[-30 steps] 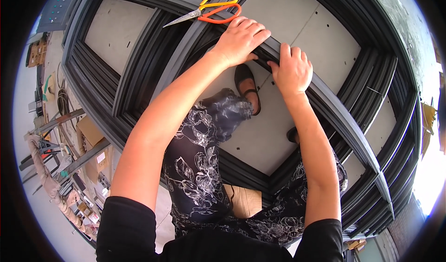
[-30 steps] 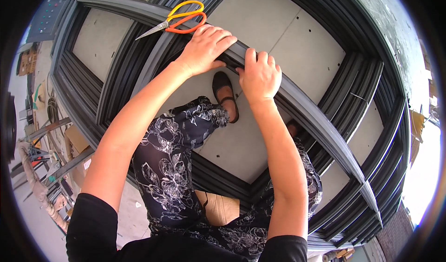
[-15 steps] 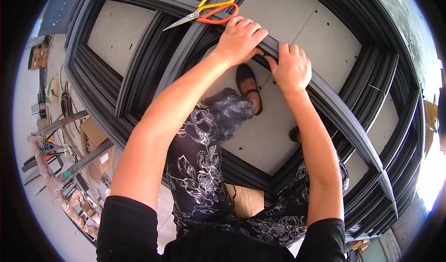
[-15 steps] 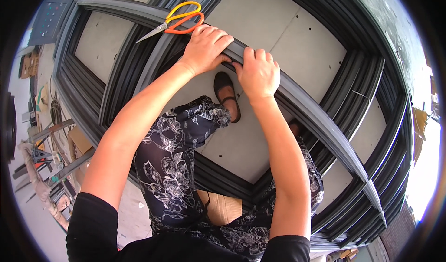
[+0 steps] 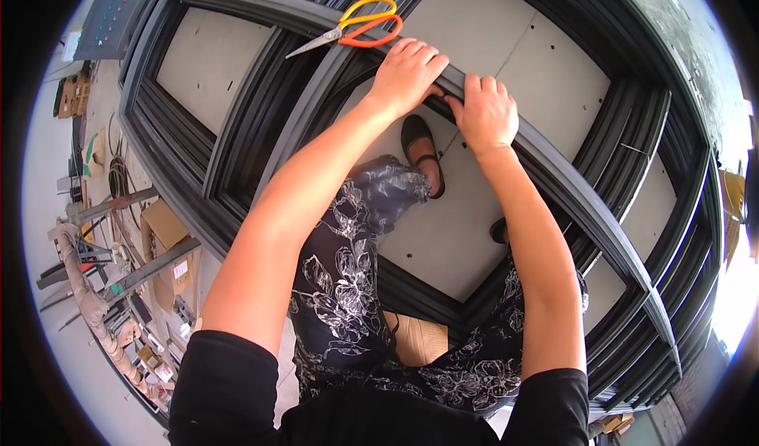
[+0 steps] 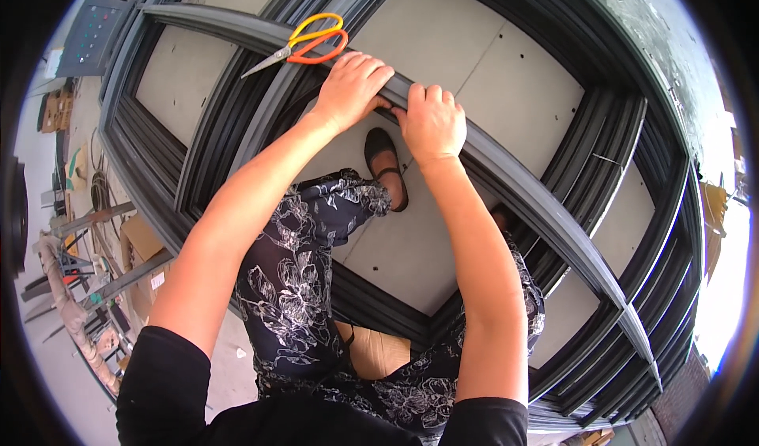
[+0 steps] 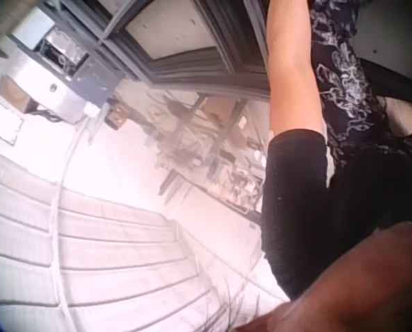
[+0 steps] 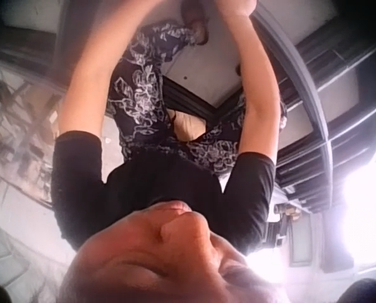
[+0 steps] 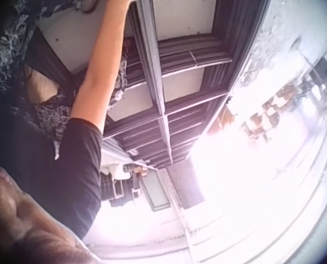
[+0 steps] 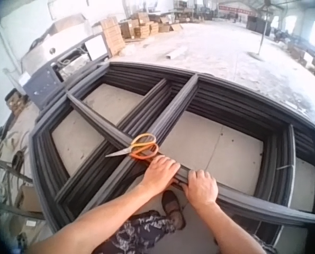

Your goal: The person fits rubber seals into the grooves of large metal window or door frames using their hands and scissors to cut the material to length.

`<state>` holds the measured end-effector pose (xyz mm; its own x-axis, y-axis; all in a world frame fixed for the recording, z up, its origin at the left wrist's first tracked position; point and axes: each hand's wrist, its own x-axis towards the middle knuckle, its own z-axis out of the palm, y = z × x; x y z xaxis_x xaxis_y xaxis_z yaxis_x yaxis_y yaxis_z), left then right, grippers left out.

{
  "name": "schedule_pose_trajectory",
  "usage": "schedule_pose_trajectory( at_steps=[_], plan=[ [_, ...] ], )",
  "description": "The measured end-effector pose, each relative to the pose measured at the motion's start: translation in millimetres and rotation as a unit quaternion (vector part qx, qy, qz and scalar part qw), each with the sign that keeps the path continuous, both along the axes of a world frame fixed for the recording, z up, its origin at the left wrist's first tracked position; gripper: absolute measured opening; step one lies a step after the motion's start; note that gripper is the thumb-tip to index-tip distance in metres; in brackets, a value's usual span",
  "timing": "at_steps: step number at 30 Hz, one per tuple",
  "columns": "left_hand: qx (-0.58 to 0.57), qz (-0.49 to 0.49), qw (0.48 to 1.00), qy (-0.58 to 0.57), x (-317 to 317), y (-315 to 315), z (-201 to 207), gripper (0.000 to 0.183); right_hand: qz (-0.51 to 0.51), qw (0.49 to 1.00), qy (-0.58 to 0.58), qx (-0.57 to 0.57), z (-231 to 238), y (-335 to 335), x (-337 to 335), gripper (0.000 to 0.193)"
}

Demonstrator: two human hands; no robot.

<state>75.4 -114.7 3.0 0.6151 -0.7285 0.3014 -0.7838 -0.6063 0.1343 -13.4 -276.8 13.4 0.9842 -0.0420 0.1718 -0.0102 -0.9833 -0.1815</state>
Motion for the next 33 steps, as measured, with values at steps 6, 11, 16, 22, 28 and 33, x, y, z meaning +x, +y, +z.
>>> schedule_pose_trajectory(
  at_steps=[6, 11, 16, 22, 28, 33],
  plan=[
    [0.011, 0.008, 0.998, -0.061, 1, 5, 3, 0.029, 0.041, 0.998, 0.041, -0.004, -4, -30, -14, 0.041],
    [0.011, 0.006, 0.999, -0.043, 1, 6, 3, 0.031, 0.033, 0.999, 0.018, -0.029, -5, -27, -15, 0.044],
    [0.005, -0.009, 1.000, -0.018, 3, 5, 7, 0.031, -0.002, 0.999, 0.026, -0.024, -6, -23, -13, 0.045],
    [0.014, 0.043, 0.999, 0.001, -6, 7, 1, 0.030, 0.019, 0.998, 0.057, -0.024, -6, -22, -9, 0.043],
    [0.005, 0.028, 1.000, -0.011, 2, 8, 3, 0.034, 0.021, 0.996, 0.083, -0.025, 2, -34, -12, 0.038],
    [0.007, 0.040, 0.999, 0.002, -1, 17, 2, 0.034, 0.066, 0.996, 0.064, 0.007, 4, -41, -24, 0.036]
  ],
)
